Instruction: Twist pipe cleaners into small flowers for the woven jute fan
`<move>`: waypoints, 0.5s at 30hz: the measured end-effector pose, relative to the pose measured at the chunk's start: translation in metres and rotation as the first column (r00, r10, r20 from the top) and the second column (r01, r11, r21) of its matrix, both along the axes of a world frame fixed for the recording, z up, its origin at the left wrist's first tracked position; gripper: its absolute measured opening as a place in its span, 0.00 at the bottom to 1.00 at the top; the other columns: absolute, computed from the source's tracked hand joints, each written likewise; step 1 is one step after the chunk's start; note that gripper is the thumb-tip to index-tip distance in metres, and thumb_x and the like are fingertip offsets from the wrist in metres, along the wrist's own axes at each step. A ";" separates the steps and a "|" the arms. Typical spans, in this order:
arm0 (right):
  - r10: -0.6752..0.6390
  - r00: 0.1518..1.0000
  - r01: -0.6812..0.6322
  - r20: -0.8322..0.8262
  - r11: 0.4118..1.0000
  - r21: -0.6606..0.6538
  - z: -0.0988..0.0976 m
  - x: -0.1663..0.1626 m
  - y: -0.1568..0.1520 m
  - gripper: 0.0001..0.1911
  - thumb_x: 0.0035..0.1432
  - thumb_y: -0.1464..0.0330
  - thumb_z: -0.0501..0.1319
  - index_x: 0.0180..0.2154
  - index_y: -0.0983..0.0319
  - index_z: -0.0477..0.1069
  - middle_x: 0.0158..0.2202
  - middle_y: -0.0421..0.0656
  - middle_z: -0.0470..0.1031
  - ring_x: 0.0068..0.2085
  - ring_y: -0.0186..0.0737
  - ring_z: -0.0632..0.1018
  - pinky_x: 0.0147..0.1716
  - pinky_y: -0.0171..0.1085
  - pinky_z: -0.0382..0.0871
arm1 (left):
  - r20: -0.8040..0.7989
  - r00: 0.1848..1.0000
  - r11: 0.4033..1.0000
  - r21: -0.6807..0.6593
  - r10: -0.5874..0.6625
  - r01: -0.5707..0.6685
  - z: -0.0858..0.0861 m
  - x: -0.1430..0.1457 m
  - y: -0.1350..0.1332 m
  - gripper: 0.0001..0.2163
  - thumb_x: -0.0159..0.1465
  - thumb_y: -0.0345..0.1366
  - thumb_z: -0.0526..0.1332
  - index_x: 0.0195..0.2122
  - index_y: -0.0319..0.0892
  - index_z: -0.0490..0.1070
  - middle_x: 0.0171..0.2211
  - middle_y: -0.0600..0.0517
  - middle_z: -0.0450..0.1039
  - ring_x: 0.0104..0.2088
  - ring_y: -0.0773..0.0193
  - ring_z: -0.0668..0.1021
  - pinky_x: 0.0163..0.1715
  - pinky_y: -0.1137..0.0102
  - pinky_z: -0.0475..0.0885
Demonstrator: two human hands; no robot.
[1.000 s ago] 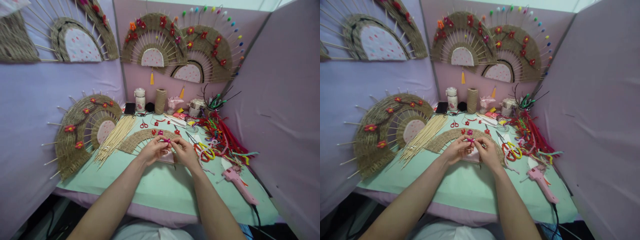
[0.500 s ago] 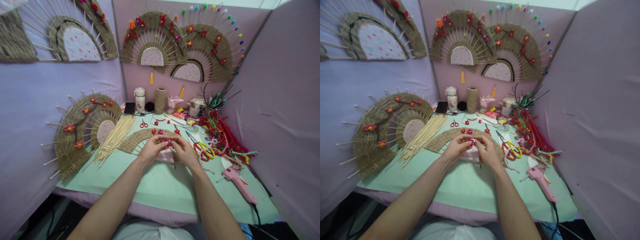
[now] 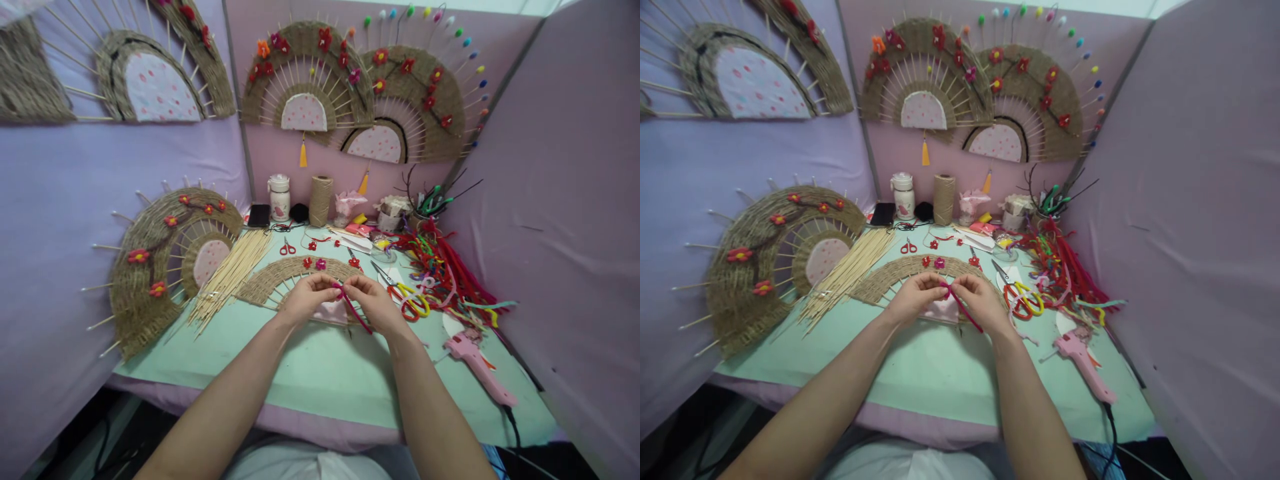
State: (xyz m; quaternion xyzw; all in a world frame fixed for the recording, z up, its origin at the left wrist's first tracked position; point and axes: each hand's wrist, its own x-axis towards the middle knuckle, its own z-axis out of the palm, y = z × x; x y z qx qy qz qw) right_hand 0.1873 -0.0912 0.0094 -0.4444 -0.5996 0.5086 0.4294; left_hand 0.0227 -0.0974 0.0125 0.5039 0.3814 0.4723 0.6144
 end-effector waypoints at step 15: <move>-0.093 0.983 0.071 0.155 0.988 0.140 -0.011 -0.003 0.004 0.09 0.50 0.62 0.59 0.26 0.62 0.67 0.23 0.37 0.68 0.25 0.32 0.67 0.25 0.31 0.60 | 0.125 0.992 0.996 -0.084 0.037 -0.027 -0.008 0.005 0.001 0.09 0.45 0.31 0.68 0.27 0.37 0.72 0.23 0.54 0.72 0.25 0.71 0.72 0.31 0.72 0.67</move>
